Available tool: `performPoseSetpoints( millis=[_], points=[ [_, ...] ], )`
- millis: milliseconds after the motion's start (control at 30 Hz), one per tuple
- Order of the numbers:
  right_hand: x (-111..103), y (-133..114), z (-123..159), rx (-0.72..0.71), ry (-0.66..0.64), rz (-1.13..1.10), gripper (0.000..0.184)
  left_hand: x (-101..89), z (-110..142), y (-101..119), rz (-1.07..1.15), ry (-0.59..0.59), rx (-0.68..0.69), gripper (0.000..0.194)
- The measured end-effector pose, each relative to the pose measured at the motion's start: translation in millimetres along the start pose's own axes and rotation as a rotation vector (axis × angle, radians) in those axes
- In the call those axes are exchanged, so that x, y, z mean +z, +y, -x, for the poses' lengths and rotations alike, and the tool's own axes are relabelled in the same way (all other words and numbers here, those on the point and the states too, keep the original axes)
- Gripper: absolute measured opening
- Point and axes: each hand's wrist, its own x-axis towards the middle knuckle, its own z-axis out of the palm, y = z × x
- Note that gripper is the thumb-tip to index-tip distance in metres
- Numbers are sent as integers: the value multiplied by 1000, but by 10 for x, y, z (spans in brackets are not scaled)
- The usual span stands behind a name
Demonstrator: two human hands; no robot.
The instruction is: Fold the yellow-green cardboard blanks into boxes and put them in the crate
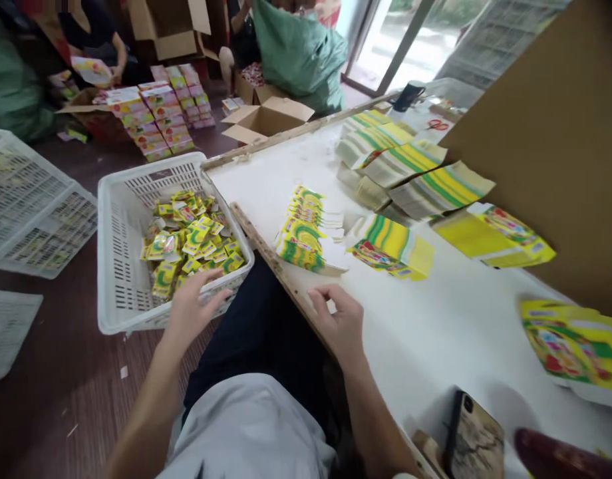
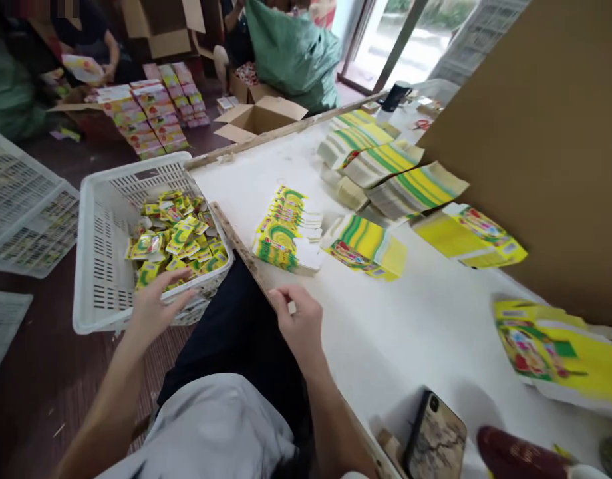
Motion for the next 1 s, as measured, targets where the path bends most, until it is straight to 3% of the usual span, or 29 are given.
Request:
performPoseSetpoints(
  millis=[167, 333, 567, 767, 1000],
  points=[
    [-91, 208, -496, -12, 64, 163, 18, 279, 61, 14, 136, -159, 44, 34],
    [120, 459, -822, 119, -35, 355, 32, 308, 105, -81, 199, -234, 47, 34],
    [262, 580, -794, 152, -69, 411, 30, 413, 149, -196, 283, -217, -42, 36],
    [294, 574, -805, 169, -70, 420, 33, 514, 151, -133, 340, -301, -14, 32],
    [340, 570, -815, 187, -29, 383, 33, 520, 212, -73, 350, -322, -55, 31]
  ],
)
